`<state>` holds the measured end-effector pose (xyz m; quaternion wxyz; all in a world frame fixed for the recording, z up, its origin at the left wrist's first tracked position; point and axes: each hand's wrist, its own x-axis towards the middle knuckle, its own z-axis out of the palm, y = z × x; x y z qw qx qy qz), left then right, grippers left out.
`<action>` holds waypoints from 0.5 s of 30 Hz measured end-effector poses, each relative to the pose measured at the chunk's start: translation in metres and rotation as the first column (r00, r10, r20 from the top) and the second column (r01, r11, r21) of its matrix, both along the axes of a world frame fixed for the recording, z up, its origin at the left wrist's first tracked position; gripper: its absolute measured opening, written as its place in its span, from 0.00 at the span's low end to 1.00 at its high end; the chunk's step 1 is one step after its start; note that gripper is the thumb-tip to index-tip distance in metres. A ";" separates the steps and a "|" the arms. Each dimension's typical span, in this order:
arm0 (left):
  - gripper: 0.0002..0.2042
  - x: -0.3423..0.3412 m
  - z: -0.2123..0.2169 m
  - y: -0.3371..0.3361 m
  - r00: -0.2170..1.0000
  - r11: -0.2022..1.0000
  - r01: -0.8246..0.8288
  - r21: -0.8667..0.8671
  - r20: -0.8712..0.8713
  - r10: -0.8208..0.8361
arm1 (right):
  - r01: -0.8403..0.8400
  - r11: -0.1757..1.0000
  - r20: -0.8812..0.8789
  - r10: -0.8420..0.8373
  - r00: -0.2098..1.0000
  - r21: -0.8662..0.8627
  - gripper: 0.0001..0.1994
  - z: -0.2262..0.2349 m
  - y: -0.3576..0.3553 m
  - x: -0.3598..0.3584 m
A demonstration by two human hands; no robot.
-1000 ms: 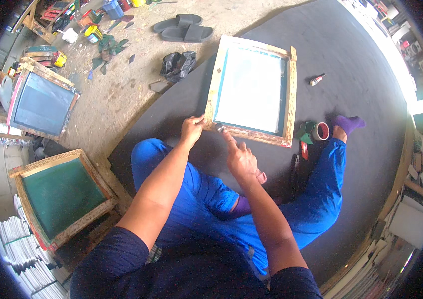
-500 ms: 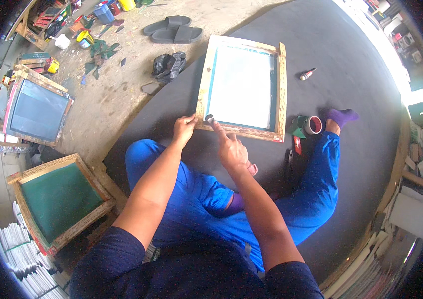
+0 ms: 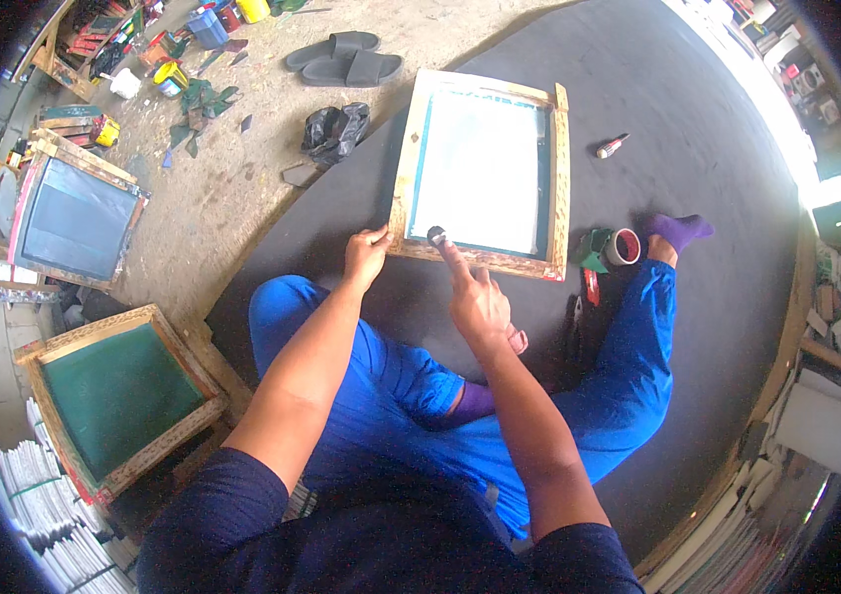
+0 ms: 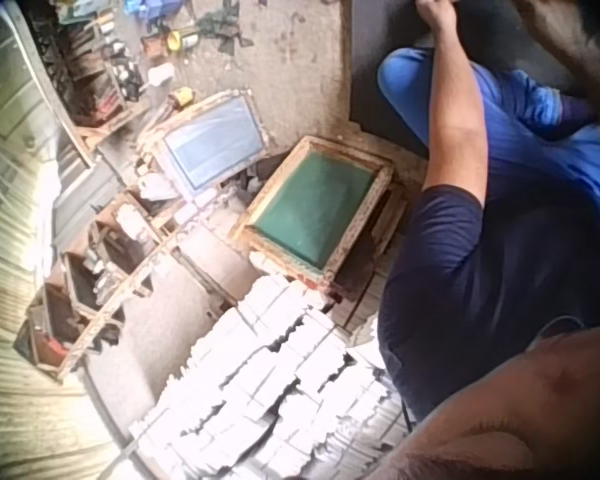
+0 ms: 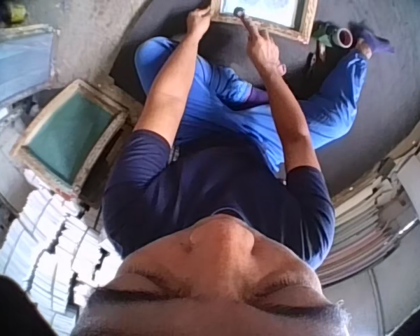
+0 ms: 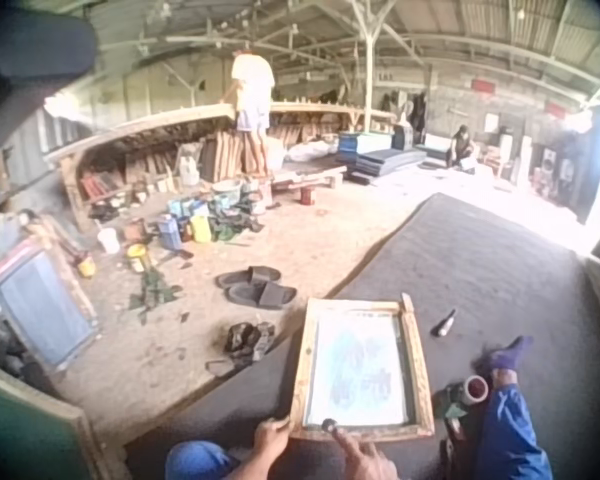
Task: The person sits on the floor and assembles a wooden screen frame. They align the mesh, use a hammer to secure nails along the frame edges, and apply tape to reinforce the corners and edges.
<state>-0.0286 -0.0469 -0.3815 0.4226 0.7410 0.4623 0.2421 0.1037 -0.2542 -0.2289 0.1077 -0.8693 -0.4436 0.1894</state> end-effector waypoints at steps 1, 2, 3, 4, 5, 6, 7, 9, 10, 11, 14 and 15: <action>0.15 0.001 0.001 -0.003 1.000 1.000 0.008 0.004 -0.020 -0.008 | -0.009 1.000 0.026 0.009 1.000 0.005 0.35 -0.005 -0.006 -0.003; 0.15 0.003 0.002 -0.005 0.999 1.000 0.016 0.008 -0.039 -0.016 | -0.018 1.000 0.053 0.018 0.998 0.010 0.35 -0.009 -0.010 -0.004; 0.15 0.003 0.003 -0.007 0.999 1.000 0.020 -0.001 -0.035 -0.020 | -0.015 1.000 0.045 0.015 0.999 -0.006 0.35 -0.013 -0.012 -0.003; 0.15 0.002 0.003 -0.005 0.999 1.000 0.018 -0.004 -0.031 -0.018 | -0.017 1.000 0.037 0.018 0.999 -0.015 0.35 -0.015 -0.010 -0.001; 0.15 0.002 0.002 -0.003 1.000 1.000 0.017 -0.006 -0.026 -0.017 | -0.019 1.000 0.029 0.020 0.999 -0.023 0.35 -0.016 -0.008 -0.001; 0.15 0.002 0.002 -0.002 1.000 1.000 0.011 -0.009 -0.012 -0.011 | -0.011 1.000 0.036 0.010 0.999 0.013 0.35 -0.016 -0.009 -0.002; 0.15 0.002 0.001 -0.002 1.000 1.000 0.004 -0.015 0.001 -0.004 | -0.005 0.999 0.041 0.003 0.999 0.045 0.35 -0.017 -0.012 -0.005; 0.14 0.002 -0.001 -0.003 1.000 1.000 -0.002 -0.021 0.009 0.002 | 0.001 0.998 0.031 -0.003 1.000 0.057 0.35 -0.018 -0.014 -0.006; 0.14 0.002 0.000 -0.001 1.000 1.000 0.003 -0.021 0.003 -0.003 | 0.005 0.999 0.014 -0.005 1.000 0.036 0.35 -0.014 -0.014 -0.005; 0.14 0.002 0.001 -0.001 1.000 1.000 0.008 -0.020 -0.003 -0.008 | 0.008 1.000 -0.002 -0.008 1.000 0.016 0.35 -0.013 -0.014 -0.004; 0.14 0.004 0.002 -0.006 1.000 0.999 -0.018 -0.038 0.020 0.019 | 0.013 0.996 0.046 -0.017 0.999 0.084 0.35 -0.016 -0.023 -0.007; 0.14 0.004 0.002 -0.005 1.000 1.000 -0.008 -0.027 0.015 0.008 | 0.014 0.998 0.026 -0.015 1.000 0.054 0.35 -0.016 -0.025 -0.004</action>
